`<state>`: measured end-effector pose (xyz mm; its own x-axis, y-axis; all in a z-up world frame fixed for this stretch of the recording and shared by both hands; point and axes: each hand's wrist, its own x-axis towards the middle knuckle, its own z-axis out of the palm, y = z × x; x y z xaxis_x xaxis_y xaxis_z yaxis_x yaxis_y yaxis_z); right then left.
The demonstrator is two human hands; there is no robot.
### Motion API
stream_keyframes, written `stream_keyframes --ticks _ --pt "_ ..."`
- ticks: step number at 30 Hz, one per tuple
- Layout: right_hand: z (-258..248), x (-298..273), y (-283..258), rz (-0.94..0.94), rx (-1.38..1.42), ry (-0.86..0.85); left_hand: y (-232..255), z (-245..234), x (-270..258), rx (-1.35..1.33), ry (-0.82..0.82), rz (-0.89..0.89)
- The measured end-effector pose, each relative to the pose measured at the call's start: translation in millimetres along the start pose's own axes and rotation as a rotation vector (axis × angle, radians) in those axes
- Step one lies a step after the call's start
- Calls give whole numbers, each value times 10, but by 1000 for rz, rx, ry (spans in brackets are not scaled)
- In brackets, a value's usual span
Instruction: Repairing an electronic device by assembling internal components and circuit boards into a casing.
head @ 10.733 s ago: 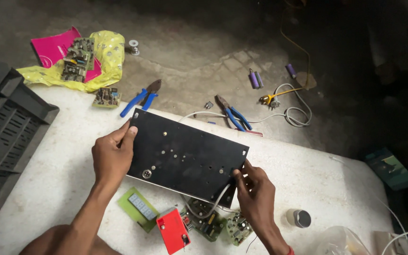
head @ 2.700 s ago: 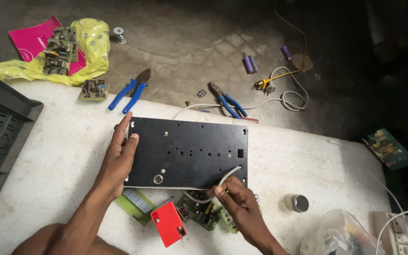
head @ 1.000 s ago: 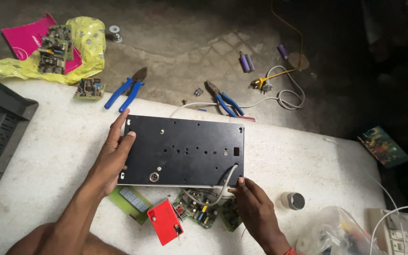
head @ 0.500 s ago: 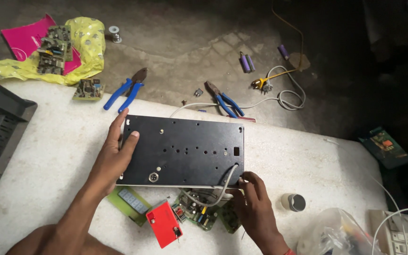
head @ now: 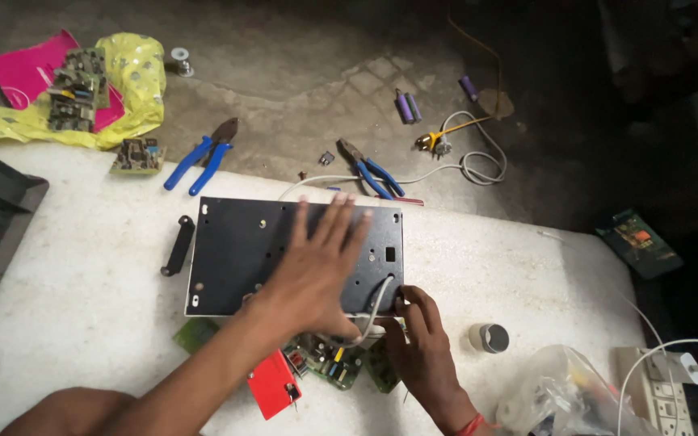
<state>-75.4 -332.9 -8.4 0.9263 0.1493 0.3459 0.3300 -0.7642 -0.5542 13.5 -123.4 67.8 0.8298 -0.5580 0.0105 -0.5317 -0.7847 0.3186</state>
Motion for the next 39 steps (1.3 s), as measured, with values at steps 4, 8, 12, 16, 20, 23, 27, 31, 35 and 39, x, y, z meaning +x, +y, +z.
stream_keyframes --ticks 4,8,12,16,20,23,27,31,35,39 --pt "-19 12 9 25 1 20 50 101 277 130 -112 43" --pt "-58 65 -37 169 91 -2 39 161 334 99 -113 117" --pt "-64 76 -51 286 163 -59 -15 248 295 -14 16 204" --pt "-65 112 -53 336 236 -95 -15 252 297 -68 86 233" --pt "-36 71 20 273 401 -126 -55 289 290 -26 113 238" --pt "-28 55 55 262 487 -119 -87 311 329 -19 130 261" --pt "12 9 97 177 339 -96 -96 317 306 -7 131 263" --pt "10 -5 85 118 181 -70 -100 332 311 -25 111 268" --pt "78 -14 159 63 124 -49 -125 340 315 -18 156 301" --pt "49 -75 162 58 104 -73 -106 388 336 14 144 323"
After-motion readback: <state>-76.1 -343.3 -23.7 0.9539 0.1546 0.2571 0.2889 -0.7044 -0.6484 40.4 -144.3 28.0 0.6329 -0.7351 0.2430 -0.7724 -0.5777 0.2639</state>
